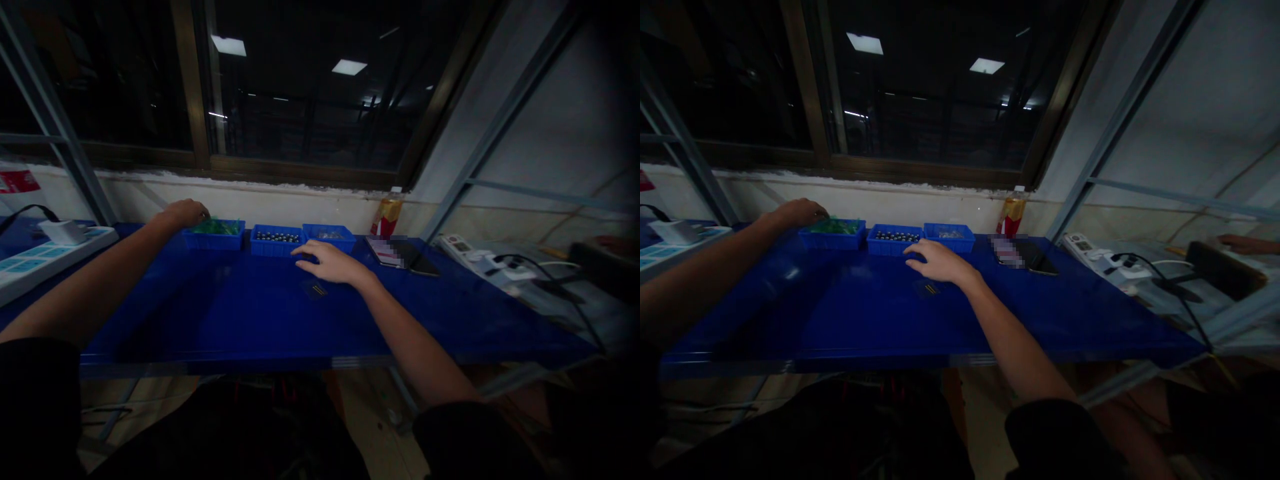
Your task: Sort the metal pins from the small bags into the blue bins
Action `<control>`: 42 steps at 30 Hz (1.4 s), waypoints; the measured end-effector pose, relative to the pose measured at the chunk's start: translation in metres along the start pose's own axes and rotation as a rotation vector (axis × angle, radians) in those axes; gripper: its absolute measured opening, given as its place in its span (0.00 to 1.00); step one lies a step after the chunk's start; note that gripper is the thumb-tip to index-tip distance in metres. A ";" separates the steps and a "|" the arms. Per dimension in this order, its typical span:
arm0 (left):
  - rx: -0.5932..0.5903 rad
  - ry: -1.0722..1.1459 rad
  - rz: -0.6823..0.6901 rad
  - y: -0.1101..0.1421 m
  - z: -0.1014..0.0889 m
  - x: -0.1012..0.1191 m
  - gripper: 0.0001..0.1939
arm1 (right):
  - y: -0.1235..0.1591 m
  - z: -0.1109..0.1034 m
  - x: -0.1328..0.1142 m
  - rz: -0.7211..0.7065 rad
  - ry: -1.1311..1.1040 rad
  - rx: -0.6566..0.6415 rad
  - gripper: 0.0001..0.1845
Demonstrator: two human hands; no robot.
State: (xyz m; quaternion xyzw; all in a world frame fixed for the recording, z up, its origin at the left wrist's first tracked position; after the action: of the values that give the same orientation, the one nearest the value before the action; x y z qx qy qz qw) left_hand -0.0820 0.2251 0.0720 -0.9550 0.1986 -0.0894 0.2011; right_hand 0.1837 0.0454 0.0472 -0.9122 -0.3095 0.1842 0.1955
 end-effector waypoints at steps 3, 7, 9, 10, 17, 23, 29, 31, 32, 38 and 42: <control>0.072 -0.050 0.018 0.025 -0.010 0.025 0.17 | 0.007 -0.018 0.047 0.199 0.066 0.002 0.14; 0.143 0.011 0.320 0.082 -0.007 0.110 0.18 | 0.032 -0.013 0.087 0.422 0.083 -0.261 0.22; 0.032 0.092 0.512 0.110 0.007 0.159 0.18 | 0.043 -0.014 0.091 0.481 0.104 -0.338 0.32; -0.013 0.135 0.572 0.121 0.012 0.178 0.17 | 0.049 -0.013 0.090 0.503 0.106 -0.373 0.36; -0.092 0.293 0.657 0.146 0.018 0.224 0.19 | 0.070 0.018 0.088 0.673 0.201 -0.400 0.62; -0.061 0.381 0.457 0.131 0.031 0.192 0.21 | 0.049 0.067 0.016 0.386 0.077 -0.377 0.48; -0.042 0.395 0.366 0.111 0.052 0.164 0.20 | 0.006 0.091 -0.054 0.027 0.010 -0.247 0.35; -0.066 0.375 0.363 0.105 0.056 0.154 0.20 | -0.008 0.093 -0.058 -0.030 0.039 -0.182 0.30; -0.082 0.363 0.358 0.103 0.057 0.149 0.19 | -0.013 0.092 -0.058 -0.049 0.047 -0.142 0.27; -0.156 0.225 0.370 0.100 0.056 0.135 0.18 | -0.017 0.080 -0.053 -0.068 0.044 0.033 0.13; -0.111 0.191 0.403 0.097 0.055 0.136 0.15 | -0.019 0.081 -0.044 -0.015 0.020 0.036 0.08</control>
State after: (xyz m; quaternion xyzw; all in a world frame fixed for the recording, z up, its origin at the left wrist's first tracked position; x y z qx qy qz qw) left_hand 0.0220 0.1060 -0.0065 -0.8929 0.4082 -0.1264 0.1422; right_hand 0.1047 0.0505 -0.0039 -0.9080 -0.3108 0.1791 0.2163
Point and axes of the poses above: each hand's wrist, its own y-axis away from the middle knuckle, its own z-axis out of the palm, x = y × z, the point moved 8 cm from there along -y, towards the middle knuckle, and after that the axes turned 7 degrees about x, right-handed, at the moved point
